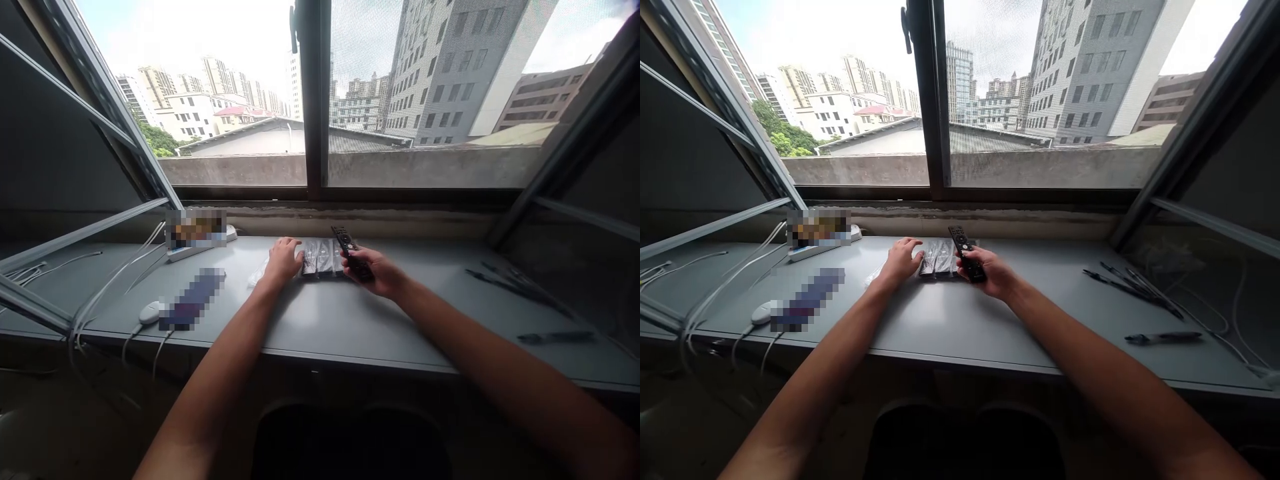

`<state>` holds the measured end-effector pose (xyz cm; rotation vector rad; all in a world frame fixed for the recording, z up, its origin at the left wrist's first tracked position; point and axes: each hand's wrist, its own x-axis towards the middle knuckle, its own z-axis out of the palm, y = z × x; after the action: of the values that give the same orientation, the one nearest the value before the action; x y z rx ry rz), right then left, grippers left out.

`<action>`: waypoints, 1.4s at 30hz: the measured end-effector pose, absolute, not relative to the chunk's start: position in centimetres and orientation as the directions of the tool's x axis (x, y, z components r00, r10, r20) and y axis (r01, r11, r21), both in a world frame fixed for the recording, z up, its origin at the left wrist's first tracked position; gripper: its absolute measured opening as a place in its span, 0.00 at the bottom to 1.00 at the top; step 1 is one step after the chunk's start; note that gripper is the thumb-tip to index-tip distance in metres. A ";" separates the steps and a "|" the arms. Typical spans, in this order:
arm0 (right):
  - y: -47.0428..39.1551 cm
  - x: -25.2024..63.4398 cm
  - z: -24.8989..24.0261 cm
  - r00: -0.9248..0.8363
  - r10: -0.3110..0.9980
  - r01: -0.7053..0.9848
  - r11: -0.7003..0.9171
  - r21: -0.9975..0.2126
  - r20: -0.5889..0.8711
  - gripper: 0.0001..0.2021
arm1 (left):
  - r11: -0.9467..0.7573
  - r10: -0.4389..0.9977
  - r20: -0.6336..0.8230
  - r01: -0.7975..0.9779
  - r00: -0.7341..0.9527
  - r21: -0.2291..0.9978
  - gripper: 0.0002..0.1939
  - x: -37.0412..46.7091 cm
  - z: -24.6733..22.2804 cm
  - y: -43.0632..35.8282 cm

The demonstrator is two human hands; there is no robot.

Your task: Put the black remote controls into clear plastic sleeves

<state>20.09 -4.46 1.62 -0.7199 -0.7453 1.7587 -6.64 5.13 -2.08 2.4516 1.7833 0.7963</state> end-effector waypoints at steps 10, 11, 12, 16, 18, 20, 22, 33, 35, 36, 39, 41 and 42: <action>-4.4 19.7 0.9 -0.133 0.870 -0.240 0.436 -0.867 0.474 0.10 | -0.430 0.854 0.438 0.854 0.280 0.292 0.19 -6.5 -1.9 5.2; -4.4 19.6 1.0 -0.139 0.855 -0.212 0.468 -0.858 0.500 0.09 | -0.432 0.853 0.438 0.854 0.283 0.290 0.19 -6.4 -1.9 5.1; -4.5 19.6 1.1 -0.142 0.847 -0.197 0.484 -0.853 0.513 0.09 | -0.433 0.854 0.436 0.854 0.285 0.289 0.19 -6.4 -1.9 5.1; -4.7 19.4 1.2 -0.140 0.861 -0.196 0.459 -0.866 0.488 0.10 | -0.421 0.865 0.417 0.858 0.280 0.296 0.19 -6.4 -1.7 5.0; -4.8 19.3 1.2 -0.136 0.866 -0.199 0.452 -0.869 0.482 0.10 | -0.419 0.866 0.416 0.857 0.278 0.300 0.19 -6.4 -1.7 5.0; -4.7 19.3 1.1 -0.116 0.879 -0.195 0.437 -0.878 0.463 0.11 | -0.425 0.863 0.420 0.854 0.282 0.301 0.19 -6.4 -1.7 5.0; -4.2 19.8 0.8 -0.070 0.903 -0.176 0.407 -0.897 0.423 0.15 | -0.433 0.860 0.421 0.849 0.288 0.304 0.19 -6.4 -1.7 5.0; 1.6 27.5 -2.3 0.262 0.937 0.620 0.021 -0.784 0.233 0.28 | -0.457 0.853 0.424 0.827 0.304 0.326 0.19 -6.1 -1.6 4.9; 1.9 28.0 -2.6 0.259 0.942 0.677 -0.018 -0.736 0.215 0.26 | -0.460 0.851 0.428 0.825 0.304 0.329 0.19 -6.2 -1.7 5.0; 2.0 28.1 -2.6 0.252 0.945 0.689 -0.023 -0.724 0.210 0.25 | -0.464 0.849 0.430 0.822 0.306 0.331 0.18 -6.2 -1.8 5.1; 1.7 27.8 -2.7 0.213 0.951 0.740 -0.008 -0.672 0.223 0.23 | -0.485 0.835 0.452 0.807 0.314 0.336 0.17 -6.3 -2.2 5.4; 1.2 27.4 -2.6 0.194 0.947 0.767 0.017 -0.642 0.256 0.23 | -0.502 0.823 0.469 0.797 0.320 0.337 0.16 -6.4 -2.6 5.7; 0.8 27.2 -2.4 0.183 0.942 0.778 0.036 -0.627 0.282 0.24 | -0.509 0.818 0.475 0.792 0.324 0.337 0.16 -6.4 -2.8 5.9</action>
<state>27.17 0.80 -2.41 -1.7716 -1.6271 0.3019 -6.40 5.85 -2.79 2.5205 1.5336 0.9452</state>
